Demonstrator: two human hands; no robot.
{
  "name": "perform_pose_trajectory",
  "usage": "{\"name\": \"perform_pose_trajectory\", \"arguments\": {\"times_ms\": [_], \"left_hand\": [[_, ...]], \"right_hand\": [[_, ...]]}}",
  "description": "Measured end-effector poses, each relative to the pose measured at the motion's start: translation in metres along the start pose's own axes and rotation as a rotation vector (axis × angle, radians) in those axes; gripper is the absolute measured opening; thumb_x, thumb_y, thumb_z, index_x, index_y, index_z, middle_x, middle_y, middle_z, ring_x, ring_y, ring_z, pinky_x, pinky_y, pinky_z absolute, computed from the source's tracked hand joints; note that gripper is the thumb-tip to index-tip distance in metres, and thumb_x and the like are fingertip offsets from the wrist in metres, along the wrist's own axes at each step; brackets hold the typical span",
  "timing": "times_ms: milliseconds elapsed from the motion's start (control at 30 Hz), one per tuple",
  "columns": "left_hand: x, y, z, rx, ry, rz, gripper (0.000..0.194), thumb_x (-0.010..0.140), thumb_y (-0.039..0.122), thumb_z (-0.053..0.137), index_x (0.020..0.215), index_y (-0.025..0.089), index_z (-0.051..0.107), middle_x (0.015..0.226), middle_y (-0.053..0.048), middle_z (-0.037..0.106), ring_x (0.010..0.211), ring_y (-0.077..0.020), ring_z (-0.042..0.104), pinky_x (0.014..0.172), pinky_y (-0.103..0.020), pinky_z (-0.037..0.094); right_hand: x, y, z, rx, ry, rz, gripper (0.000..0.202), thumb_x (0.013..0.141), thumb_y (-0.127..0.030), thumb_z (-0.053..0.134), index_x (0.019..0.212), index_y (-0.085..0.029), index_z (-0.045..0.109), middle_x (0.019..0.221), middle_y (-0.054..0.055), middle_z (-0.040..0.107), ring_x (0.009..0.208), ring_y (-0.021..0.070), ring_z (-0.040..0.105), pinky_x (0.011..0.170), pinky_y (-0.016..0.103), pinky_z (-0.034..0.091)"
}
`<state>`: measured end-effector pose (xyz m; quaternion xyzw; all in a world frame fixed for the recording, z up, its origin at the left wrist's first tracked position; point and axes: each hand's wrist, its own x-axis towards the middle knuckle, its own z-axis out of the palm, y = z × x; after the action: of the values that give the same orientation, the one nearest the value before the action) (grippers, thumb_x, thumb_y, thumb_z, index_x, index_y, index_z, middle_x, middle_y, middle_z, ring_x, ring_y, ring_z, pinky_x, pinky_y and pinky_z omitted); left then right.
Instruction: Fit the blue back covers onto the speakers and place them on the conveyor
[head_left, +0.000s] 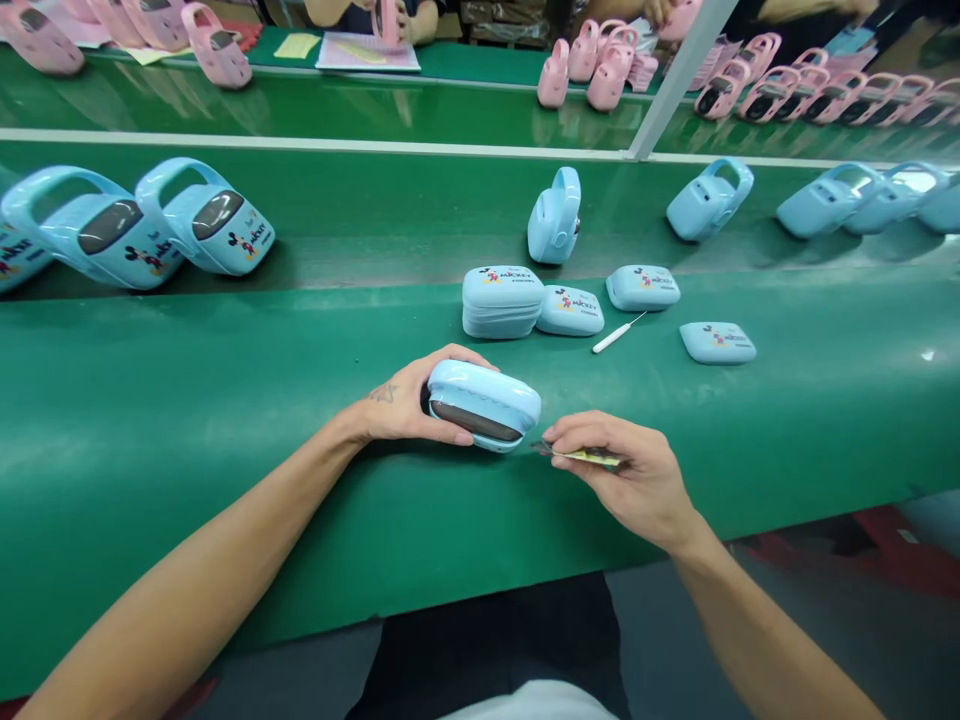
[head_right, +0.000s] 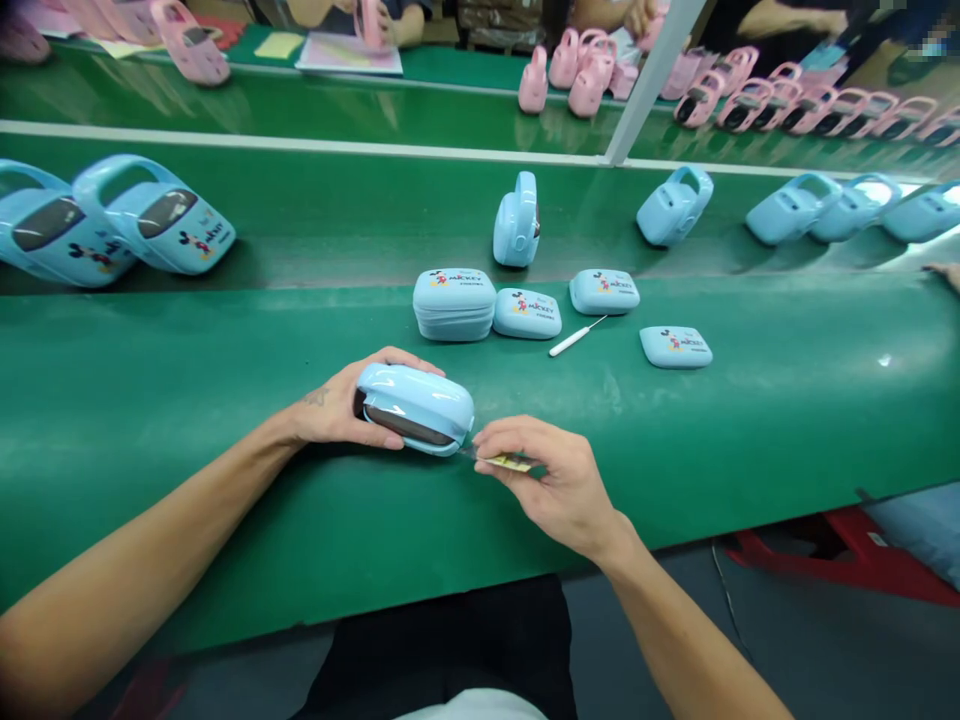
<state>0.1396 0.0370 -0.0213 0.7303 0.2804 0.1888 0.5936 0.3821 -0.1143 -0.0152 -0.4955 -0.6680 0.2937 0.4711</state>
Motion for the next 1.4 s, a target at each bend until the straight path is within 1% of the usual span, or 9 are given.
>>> {"name": "perform_pose_trajectory", "arguments": {"times_ms": [133, 267, 367, 600, 733, 967, 1067, 1267, 1400], "left_hand": [[0.001, -0.005, -0.001, 0.024, -0.035, 0.053, 0.075, 0.057, 0.035, 0.092, 0.124, 0.018, 0.061, 0.122, -0.01, 0.071, 0.107, -0.0295, 0.069, 0.088, -0.037, 0.056], [0.003, -0.007, -0.002, 0.048, -0.068, 0.061, 0.077, 0.059, 0.038, 0.092, 0.125, 0.019, 0.058, 0.128, -0.012, 0.069, 0.111, -0.0291, 0.067, 0.09, -0.037, 0.054], [0.003, -0.007, -0.002, 0.059, -0.067, 0.067, 0.076, 0.06, 0.039, 0.092, 0.125, 0.019, 0.058, 0.127, -0.011, 0.068, 0.109, -0.0281, 0.067, 0.089, -0.036, 0.054], [0.005, -0.008, 0.001, 0.025, -0.076, 0.058, 0.075, 0.061, 0.038, 0.091, 0.126, 0.02, 0.056, 0.129, -0.01, 0.068, 0.111, -0.0283, 0.067, 0.089, -0.037, 0.053], [0.005, -0.008, 0.001, 0.033, -0.073, 0.057, 0.075, 0.061, 0.038, 0.091, 0.125, 0.02, 0.057, 0.129, -0.01, 0.068, 0.112, -0.0287, 0.066, 0.09, -0.037, 0.053], [0.007, -0.008, 0.001, 0.048, -0.078, 0.053, 0.076, 0.061, 0.04, 0.091, 0.126, 0.02, 0.057, 0.127, -0.01, 0.069, 0.108, -0.0275, 0.067, 0.088, -0.036, 0.053], [0.007, -0.009, 0.001, 0.046, -0.073, 0.062, 0.076, 0.062, 0.04, 0.091, 0.127, 0.02, 0.057, 0.126, -0.01, 0.069, 0.109, -0.0278, 0.067, 0.089, -0.036, 0.053], [0.008, -0.009, 0.002, 0.038, -0.088, 0.063, 0.076, 0.062, 0.04, 0.091, 0.127, 0.02, 0.057, 0.125, -0.01, 0.07, 0.108, -0.0276, 0.068, 0.087, -0.035, 0.054], [0.01, -0.009, 0.003, 0.055, -0.089, 0.066, 0.075, 0.062, 0.04, 0.091, 0.126, 0.019, 0.057, 0.124, -0.01, 0.07, 0.106, -0.0268, 0.068, 0.086, -0.035, 0.054]], "right_hand": [[0.004, 0.002, -0.004, -0.08, -0.03, -0.098, 0.012, 0.091, -0.016, 0.07, 0.094, -0.027, 0.075, 0.092, 0.003, 0.079, 0.085, 0.0191, 0.076, 0.08, 0.032, 0.063], [0.009, 0.001, -0.01, -0.176, -0.087, -0.197, 0.021, 0.09, -0.007, 0.065, 0.095, -0.025, 0.074, 0.096, 0.004, 0.079, 0.085, 0.0171, 0.076, 0.08, 0.028, 0.062], [0.013, 0.0, -0.013, -0.218, -0.114, -0.224, 0.024, 0.089, -0.002, 0.064, 0.095, -0.024, 0.074, 0.096, 0.004, 0.079, 0.086, 0.016, 0.076, 0.081, 0.026, 0.061], [0.019, -0.005, -0.017, -0.279, -0.176, -0.283, 0.029, 0.089, 0.002, 0.058, 0.096, -0.023, 0.072, 0.095, 0.003, 0.079, 0.087, 0.0148, 0.076, 0.08, 0.023, 0.061], [0.02, -0.006, -0.019, -0.29, -0.193, -0.293, 0.03, 0.089, 0.002, 0.056, 0.097, -0.023, 0.072, 0.094, 0.003, 0.08, 0.088, 0.0147, 0.076, 0.08, 0.023, 0.061], [0.02, -0.004, -0.019, -0.318, -0.207, -0.299, 0.033, 0.088, 0.004, 0.053, 0.098, -0.023, 0.07, 0.096, 0.003, 0.079, 0.089, 0.0147, 0.076, 0.08, 0.023, 0.06], [0.021, -0.005, -0.019, -0.347, -0.211, -0.302, 0.035, 0.087, 0.005, 0.051, 0.097, -0.022, 0.07, 0.095, 0.003, 0.079, 0.085, 0.0147, 0.076, 0.076, 0.023, 0.06], [0.024, -0.01, -0.018, -0.438, -0.262, -0.305, 0.034, 0.085, 0.005, 0.047, 0.091, -0.02, 0.069, 0.09, 0.005, 0.078, 0.078, 0.0147, 0.075, 0.065, 0.022, 0.055], [0.026, -0.011, -0.015, -0.397, -0.237, -0.235, 0.028, 0.087, 0.0, 0.051, 0.086, -0.021, 0.069, 0.086, 0.003, 0.077, 0.074, 0.0141, 0.073, 0.063, 0.022, 0.054]]}}
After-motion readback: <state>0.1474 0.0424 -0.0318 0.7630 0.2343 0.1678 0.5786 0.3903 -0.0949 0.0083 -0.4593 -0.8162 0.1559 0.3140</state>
